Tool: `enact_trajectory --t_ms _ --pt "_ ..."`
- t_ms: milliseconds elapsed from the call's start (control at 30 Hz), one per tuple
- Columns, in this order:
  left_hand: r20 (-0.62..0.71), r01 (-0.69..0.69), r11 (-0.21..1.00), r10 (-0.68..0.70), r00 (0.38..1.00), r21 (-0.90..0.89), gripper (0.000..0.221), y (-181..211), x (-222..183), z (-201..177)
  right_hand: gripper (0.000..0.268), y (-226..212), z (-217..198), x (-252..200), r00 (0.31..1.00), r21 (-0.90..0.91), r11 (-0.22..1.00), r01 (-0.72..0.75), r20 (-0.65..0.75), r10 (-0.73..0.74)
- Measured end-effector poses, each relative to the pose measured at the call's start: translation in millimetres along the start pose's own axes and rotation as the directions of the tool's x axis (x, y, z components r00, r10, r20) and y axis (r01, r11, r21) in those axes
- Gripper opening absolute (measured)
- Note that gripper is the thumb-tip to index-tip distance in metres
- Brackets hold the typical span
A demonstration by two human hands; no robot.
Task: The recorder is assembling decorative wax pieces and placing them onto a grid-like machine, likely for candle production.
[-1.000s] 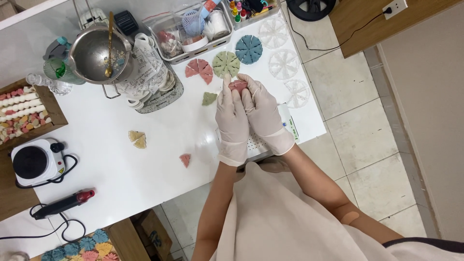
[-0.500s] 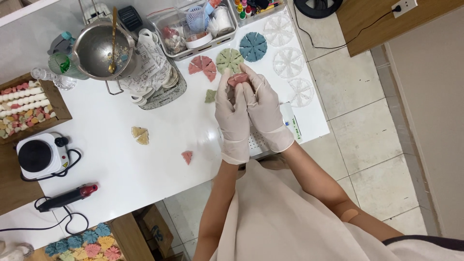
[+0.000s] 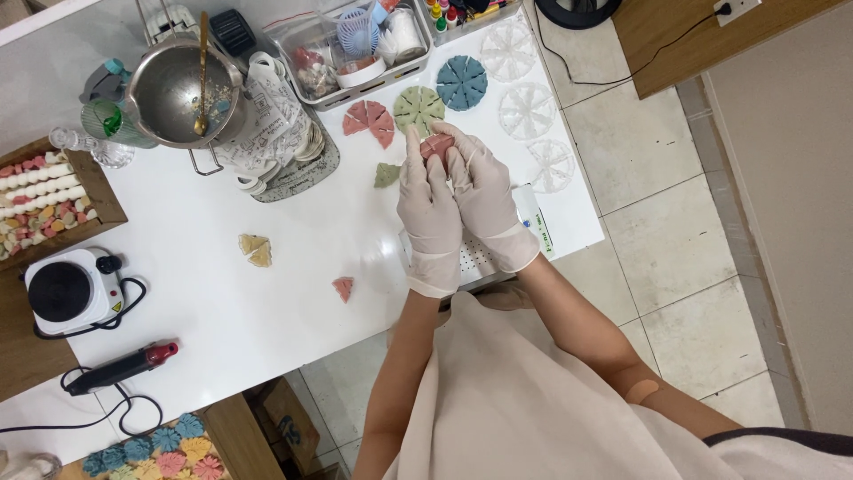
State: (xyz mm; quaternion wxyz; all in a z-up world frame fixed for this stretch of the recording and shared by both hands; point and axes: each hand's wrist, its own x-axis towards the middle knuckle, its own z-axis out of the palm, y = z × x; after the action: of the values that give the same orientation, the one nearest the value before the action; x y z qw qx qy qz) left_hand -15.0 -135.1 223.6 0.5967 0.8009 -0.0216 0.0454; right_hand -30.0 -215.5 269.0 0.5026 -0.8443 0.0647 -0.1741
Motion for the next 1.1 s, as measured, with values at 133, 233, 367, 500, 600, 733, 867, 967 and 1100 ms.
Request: enact_trajectory --t_ms 133,233,367,500,600,733,867,967,1100 --pt "0.016 0.016 1.0 -0.015 1.0 -0.008 0.051 1 3 0 0.031 4 -1 2 1.0 0.007 1.0 -0.003 -0.014 0.004" --pt "-0.011 -0.038 0.997 0.037 0.999 -0.065 0.046 -7 6 2 0.032 10 -1 3 0.999 -0.011 0.999 0.032 -0.003 -0.032" --pt "0.114 0.184 0.817 -0.145 0.983 -0.546 0.043 -4 14 -4 0.037 11 -2 9 0.988 0.263 0.953 -0.153 0.071 0.139" --pt "0.29 0.371 0.573 -0.231 0.929 -0.731 0.04 12 16 -22 0.049 -15 -10 13 0.995 0.138 0.986 -0.09 -0.041 0.096" --pt "0.338 0.409 0.522 -0.23 0.913 -0.749 0.035 25 14 -29 0.039 -28 -14 9 0.946 -0.083 0.982 0.17 -0.266 -0.187" --pt "0.33 0.357 0.52 -0.148 0.932 -0.776 0.031 9 8 -28 0.028 -31 -20 3 0.945 -0.08 0.971 0.224 -0.224 -0.237" --pt "0.34 0.298 0.549 -0.027 0.94 -0.781 0.031 27 14 -36 0.023 -38 -27 4 0.974 0.005 0.989 0.149 -0.176 -0.146" --pt "0.379 0.311 0.573 0.0 0.925 -0.758 0.034 22 13 -38 0.021 -33 -29 3 0.98 0.077 0.989 0.129 -0.162 -0.115" --pt "0.427 0.328 0.621 0.013 0.904 -0.712 0.038 14 11 -40 0.014 -29 -33 6 0.994 0.263 0.962 -0.078 -0.05 0.094"
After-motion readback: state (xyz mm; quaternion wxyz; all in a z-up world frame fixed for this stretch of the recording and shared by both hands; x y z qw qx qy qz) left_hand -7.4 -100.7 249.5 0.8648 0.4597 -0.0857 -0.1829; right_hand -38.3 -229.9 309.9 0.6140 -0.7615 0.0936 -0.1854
